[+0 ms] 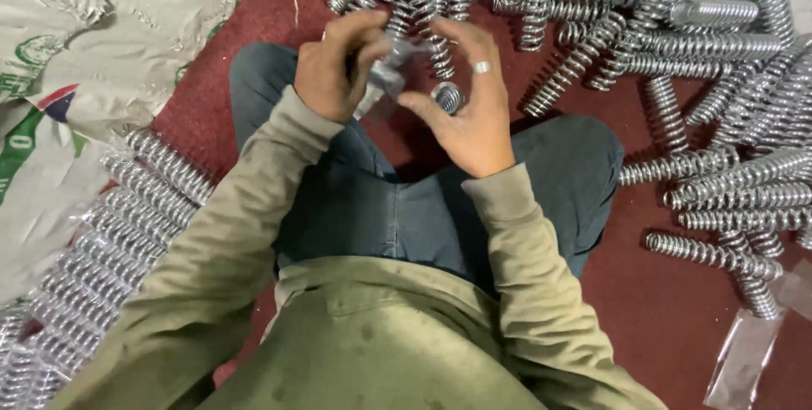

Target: The person is sitting on the floor and packaging individual metal springs into small plastic bags.

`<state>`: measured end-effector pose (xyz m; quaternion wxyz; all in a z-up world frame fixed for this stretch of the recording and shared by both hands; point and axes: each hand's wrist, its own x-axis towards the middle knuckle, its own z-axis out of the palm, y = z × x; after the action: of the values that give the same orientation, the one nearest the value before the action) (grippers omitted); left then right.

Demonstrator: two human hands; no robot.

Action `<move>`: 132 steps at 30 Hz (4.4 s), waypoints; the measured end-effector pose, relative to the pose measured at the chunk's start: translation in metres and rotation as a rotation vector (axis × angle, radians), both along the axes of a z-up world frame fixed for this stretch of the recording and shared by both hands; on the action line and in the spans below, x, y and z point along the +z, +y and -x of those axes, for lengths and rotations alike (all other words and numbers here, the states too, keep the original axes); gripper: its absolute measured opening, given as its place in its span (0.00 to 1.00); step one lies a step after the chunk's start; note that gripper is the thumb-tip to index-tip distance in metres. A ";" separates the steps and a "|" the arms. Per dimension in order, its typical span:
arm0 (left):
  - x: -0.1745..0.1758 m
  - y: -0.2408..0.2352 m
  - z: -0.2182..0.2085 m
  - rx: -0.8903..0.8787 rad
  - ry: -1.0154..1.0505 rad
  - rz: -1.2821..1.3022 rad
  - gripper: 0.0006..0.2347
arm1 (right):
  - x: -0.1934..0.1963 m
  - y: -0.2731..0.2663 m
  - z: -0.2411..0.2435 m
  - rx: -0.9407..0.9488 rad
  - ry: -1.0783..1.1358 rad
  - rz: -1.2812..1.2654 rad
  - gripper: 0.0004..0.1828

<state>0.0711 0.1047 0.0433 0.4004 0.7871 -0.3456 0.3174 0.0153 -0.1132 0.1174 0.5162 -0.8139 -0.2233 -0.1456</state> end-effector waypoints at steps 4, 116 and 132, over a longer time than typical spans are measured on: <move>0.063 -0.030 0.064 0.000 0.431 0.130 0.12 | 0.029 0.002 0.009 -0.022 -0.183 -0.045 0.06; 0.045 -0.040 0.098 -0.260 0.850 0.885 0.15 | 0.034 0.009 0.029 0.011 -0.071 0.004 0.05; -0.021 -0.052 0.087 -0.277 1.162 0.759 0.11 | -0.005 -0.014 0.058 -0.096 0.547 -0.231 0.03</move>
<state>-0.0158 0.0527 0.0223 0.8033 0.5841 -0.0383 -0.1095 -0.0429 -0.1268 0.1125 0.6389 -0.7684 -0.0195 0.0304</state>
